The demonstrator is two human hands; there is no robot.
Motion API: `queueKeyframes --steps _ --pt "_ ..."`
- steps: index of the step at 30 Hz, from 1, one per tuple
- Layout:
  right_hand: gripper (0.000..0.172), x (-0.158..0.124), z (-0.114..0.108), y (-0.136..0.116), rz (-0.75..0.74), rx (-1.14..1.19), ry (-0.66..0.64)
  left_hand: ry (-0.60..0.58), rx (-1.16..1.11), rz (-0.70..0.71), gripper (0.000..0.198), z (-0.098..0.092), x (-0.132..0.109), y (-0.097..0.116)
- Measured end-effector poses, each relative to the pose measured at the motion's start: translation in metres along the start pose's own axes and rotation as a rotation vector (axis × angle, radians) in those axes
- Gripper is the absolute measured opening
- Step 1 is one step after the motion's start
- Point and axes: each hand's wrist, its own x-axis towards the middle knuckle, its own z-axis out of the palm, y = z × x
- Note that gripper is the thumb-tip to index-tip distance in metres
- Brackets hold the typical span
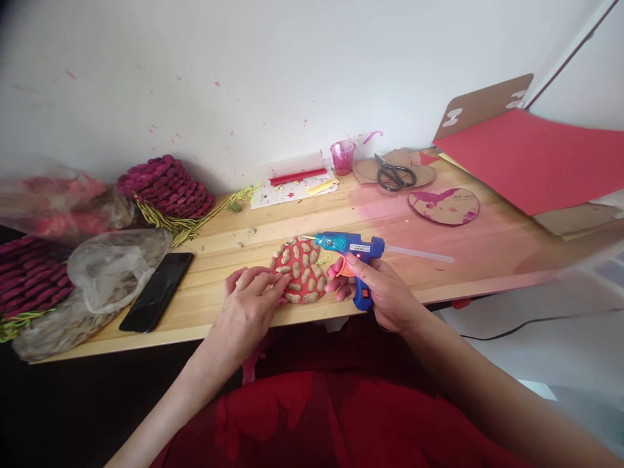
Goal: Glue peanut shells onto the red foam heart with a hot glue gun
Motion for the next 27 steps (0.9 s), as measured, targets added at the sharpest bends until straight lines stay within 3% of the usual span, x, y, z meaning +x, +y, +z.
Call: queueKeyframes --steps 27 --pt "0.028 0.0008 -0.0004 0.0 0.019 -0.04 0.04 -0.063 0.051 -0.023 0.036 0.0047 -0.0033 0.0013"
